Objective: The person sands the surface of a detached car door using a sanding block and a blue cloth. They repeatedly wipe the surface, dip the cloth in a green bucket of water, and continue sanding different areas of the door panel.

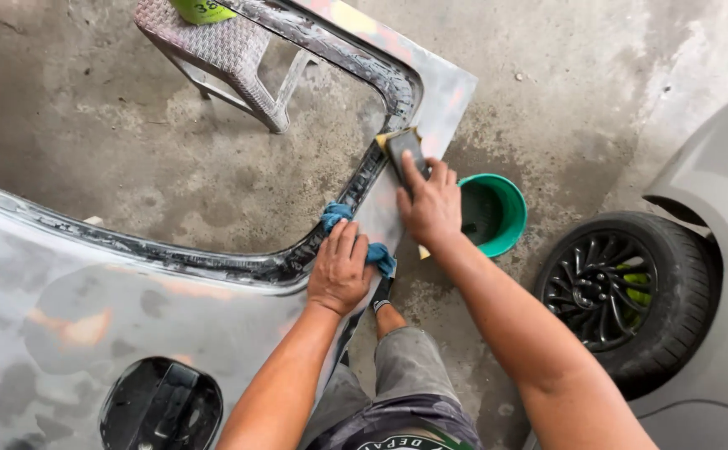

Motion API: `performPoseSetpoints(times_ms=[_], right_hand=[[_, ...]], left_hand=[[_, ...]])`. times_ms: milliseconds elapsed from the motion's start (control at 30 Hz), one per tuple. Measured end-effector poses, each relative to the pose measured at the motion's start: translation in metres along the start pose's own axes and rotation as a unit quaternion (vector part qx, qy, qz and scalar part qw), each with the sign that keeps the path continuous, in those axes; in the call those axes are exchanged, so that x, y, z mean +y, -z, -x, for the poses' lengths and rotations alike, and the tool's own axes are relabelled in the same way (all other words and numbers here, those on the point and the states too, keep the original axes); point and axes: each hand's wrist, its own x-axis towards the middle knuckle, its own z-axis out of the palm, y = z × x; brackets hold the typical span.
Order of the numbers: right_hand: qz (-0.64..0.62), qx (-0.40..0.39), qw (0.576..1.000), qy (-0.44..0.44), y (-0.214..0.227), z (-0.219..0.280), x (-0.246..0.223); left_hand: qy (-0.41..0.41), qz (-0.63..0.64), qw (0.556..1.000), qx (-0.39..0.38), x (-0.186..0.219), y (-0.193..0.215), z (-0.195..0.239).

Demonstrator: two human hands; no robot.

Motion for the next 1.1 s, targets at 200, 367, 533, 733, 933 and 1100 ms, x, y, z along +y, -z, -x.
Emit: performPoseSetpoints(times_ms=[200,367,533,733,933,1100], right_hand=[[-0.016,-0.016,1.000,0.001,-0.012,0.103,-0.062],[-0.030,-0.012,0.999,-0.004,-0.027,0.188,-0.109],[-0.031,-0.046,0.998,0.018,-0.035,0.260,-0.144],[-0.117,-0.055,0.991,-0.023,-0.025,0.306,-0.187],[-0.153,-0.076,0.984,-0.043,-0.049,0.326,-0.234],[-0.244,-0.101,0.964,-0.021,-0.083,0.325,-0.221]], left_hand=[[-0.021,-0.035,0.999,-0.019,-0.021,0.050,0.096],[-0.055,-0.061,0.996,-0.044,-0.036,0.082,0.189],[-0.015,-0.059,0.998,-0.020,-0.032,0.097,0.263],[0.035,-0.035,0.998,-0.026,-0.025,0.115,0.329],[0.171,0.104,0.979,0.046,-0.013,0.139,0.363],[0.236,0.229,0.934,0.143,-0.017,0.140,0.373]])
